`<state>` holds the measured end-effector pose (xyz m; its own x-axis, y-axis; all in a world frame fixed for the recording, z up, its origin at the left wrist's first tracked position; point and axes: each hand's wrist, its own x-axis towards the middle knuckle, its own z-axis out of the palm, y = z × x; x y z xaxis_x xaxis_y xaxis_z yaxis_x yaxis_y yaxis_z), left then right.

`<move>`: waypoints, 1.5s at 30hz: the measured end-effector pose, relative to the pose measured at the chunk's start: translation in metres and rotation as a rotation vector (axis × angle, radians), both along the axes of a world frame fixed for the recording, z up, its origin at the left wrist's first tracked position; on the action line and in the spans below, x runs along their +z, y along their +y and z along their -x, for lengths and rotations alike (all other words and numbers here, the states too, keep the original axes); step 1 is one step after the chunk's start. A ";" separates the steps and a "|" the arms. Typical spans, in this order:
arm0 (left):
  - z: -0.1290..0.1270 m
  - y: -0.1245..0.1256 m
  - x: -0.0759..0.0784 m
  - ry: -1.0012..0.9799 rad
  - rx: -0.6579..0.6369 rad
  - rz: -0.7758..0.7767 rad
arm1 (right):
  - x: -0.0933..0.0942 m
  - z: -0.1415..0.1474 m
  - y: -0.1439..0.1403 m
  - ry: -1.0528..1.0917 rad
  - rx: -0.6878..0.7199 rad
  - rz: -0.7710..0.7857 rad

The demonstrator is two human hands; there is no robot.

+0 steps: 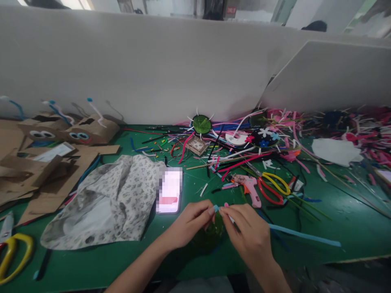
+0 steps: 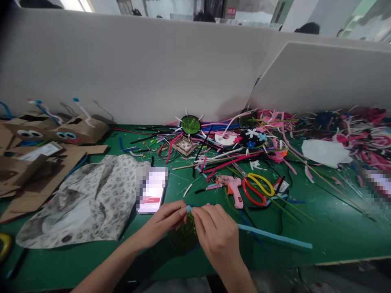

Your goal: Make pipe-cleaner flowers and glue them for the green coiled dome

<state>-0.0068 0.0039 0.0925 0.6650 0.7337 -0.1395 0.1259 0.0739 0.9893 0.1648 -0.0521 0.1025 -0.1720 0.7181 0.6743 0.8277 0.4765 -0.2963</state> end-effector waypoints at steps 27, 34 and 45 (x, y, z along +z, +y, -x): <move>-0.041 0.052 0.001 -0.190 0.184 -0.036 | 0.015 -0.022 0.061 0.186 -0.053 0.186; -0.039 0.060 -0.006 -0.181 0.128 -0.031 | 0.004 -0.002 0.060 0.205 -0.107 0.089; -0.009 0.076 0.008 0.020 -0.093 -0.231 | 0.000 -0.009 0.055 0.271 -0.067 0.181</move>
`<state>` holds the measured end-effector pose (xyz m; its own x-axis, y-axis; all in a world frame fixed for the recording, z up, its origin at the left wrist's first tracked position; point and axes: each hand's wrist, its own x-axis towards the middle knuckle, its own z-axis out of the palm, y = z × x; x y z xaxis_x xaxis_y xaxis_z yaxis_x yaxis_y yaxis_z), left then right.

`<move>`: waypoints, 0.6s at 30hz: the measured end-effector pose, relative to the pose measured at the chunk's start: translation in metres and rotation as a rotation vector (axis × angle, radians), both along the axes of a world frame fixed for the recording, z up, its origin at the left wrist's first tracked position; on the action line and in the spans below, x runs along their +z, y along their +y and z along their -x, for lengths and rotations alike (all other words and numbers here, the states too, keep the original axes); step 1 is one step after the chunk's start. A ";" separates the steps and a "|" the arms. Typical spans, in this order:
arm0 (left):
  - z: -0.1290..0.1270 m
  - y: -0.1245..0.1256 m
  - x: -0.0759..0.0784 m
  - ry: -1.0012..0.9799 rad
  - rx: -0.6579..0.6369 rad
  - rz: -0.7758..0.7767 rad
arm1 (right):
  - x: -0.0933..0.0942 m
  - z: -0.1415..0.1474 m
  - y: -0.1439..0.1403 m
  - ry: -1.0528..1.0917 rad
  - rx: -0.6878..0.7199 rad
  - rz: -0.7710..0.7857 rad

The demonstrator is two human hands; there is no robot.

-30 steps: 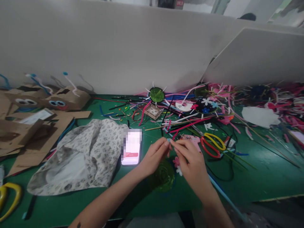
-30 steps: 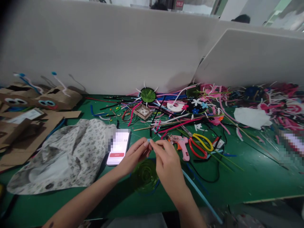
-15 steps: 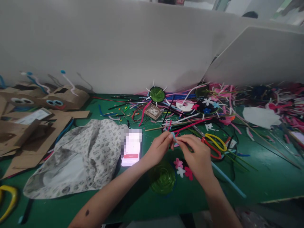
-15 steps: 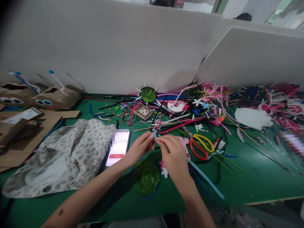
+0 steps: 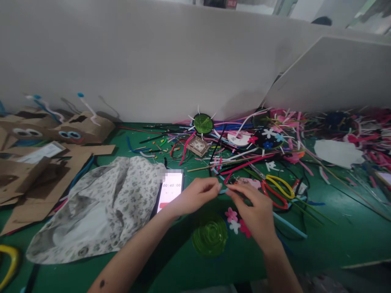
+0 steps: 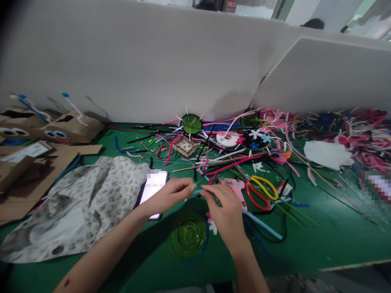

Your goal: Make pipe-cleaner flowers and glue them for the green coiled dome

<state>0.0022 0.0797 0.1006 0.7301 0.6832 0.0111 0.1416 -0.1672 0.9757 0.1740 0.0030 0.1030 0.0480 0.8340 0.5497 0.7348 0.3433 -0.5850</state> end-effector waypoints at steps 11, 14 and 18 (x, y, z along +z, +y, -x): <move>0.002 0.001 0.000 -0.118 -0.006 0.265 | 0.013 0.002 -0.006 -0.141 0.007 -0.122; 0.004 0.000 0.002 -0.066 0.007 0.194 | 0.014 0.001 -0.006 -0.185 0.027 -0.108; 0.003 -0.005 0.009 -0.005 -0.003 0.076 | 0.013 0.002 -0.006 -0.208 -0.009 -0.157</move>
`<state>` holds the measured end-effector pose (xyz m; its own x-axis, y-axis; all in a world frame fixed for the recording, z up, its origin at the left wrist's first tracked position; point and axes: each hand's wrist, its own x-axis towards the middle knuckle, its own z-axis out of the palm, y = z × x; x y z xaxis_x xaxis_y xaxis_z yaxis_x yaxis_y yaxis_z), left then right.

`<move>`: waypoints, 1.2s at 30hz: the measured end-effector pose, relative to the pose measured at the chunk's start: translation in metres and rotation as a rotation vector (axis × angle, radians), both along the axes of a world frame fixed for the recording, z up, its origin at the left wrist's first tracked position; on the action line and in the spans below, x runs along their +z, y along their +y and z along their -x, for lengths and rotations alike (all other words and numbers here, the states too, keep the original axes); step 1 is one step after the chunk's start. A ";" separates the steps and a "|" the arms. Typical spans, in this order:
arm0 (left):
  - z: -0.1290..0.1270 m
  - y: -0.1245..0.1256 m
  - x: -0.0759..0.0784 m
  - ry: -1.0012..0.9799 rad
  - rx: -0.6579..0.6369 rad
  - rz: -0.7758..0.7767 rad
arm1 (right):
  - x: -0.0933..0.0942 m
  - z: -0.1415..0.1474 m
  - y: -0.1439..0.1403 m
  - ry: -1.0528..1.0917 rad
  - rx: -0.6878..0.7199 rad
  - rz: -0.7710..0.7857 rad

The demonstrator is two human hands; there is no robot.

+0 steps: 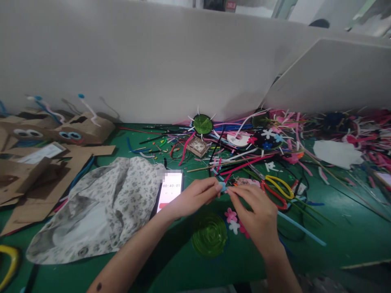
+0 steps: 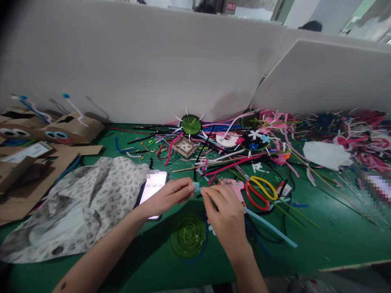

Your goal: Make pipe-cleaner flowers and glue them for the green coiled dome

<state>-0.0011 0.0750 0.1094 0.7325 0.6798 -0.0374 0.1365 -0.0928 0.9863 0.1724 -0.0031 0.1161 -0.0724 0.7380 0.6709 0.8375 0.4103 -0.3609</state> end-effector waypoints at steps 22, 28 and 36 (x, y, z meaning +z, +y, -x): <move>-0.040 -0.016 -0.051 -0.246 0.386 0.198 | -0.035 0.022 0.008 0.274 -0.089 0.174; -0.036 -0.009 -0.053 -0.185 0.321 0.158 | -0.035 0.022 0.008 0.180 -0.111 0.117; -0.020 0.002 -0.038 0.085 0.142 -0.183 | -0.036 0.011 0.005 0.165 -0.164 0.343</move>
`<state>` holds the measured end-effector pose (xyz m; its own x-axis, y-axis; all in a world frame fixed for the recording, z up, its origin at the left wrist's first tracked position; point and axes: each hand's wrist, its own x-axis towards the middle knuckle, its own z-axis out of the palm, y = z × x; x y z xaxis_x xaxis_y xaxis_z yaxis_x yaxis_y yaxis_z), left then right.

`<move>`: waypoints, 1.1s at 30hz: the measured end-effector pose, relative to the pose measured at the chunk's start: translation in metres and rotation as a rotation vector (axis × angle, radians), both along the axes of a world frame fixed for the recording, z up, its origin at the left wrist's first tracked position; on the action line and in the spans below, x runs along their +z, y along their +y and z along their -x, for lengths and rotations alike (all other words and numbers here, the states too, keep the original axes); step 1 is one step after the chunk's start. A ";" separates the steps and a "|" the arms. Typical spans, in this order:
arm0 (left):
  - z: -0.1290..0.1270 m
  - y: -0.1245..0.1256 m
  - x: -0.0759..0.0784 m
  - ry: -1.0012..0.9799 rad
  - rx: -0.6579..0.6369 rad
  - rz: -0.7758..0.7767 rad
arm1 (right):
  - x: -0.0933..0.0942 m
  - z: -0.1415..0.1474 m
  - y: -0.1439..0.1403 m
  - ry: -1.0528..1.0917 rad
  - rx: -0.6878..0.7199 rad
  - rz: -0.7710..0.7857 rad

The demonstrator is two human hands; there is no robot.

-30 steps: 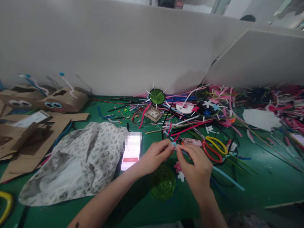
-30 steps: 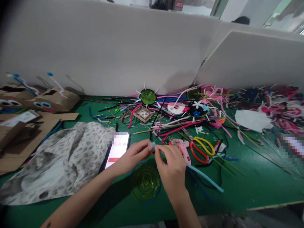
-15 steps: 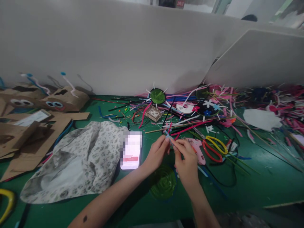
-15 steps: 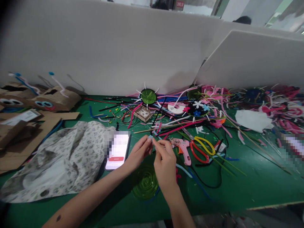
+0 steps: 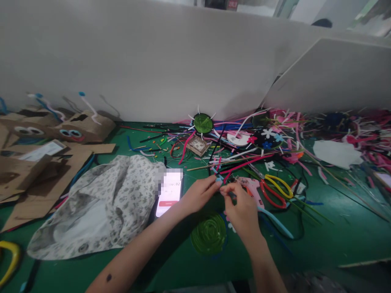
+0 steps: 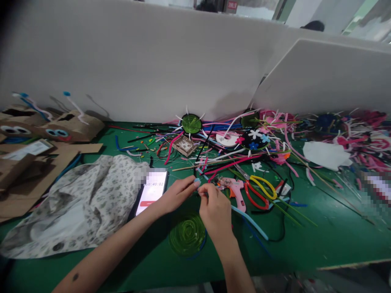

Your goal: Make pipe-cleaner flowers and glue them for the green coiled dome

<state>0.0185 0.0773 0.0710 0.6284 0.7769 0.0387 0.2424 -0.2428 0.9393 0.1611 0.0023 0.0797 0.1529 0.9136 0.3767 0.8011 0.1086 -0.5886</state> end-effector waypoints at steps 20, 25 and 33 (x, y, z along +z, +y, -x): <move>0.006 0.004 0.003 -0.130 -0.100 0.391 | -0.001 -0.006 0.001 0.194 -0.096 -0.148; 0.006 0.000 0.007 -0.098 -0.076 0.250 | 0.002 -0.006 0.000 0.129 -0.049 -0.164; -0.007 -0.015 0.000 -0.201 -0.008 0.272 | -0.005 0.003 0.002 0.178 -0.152 -0.351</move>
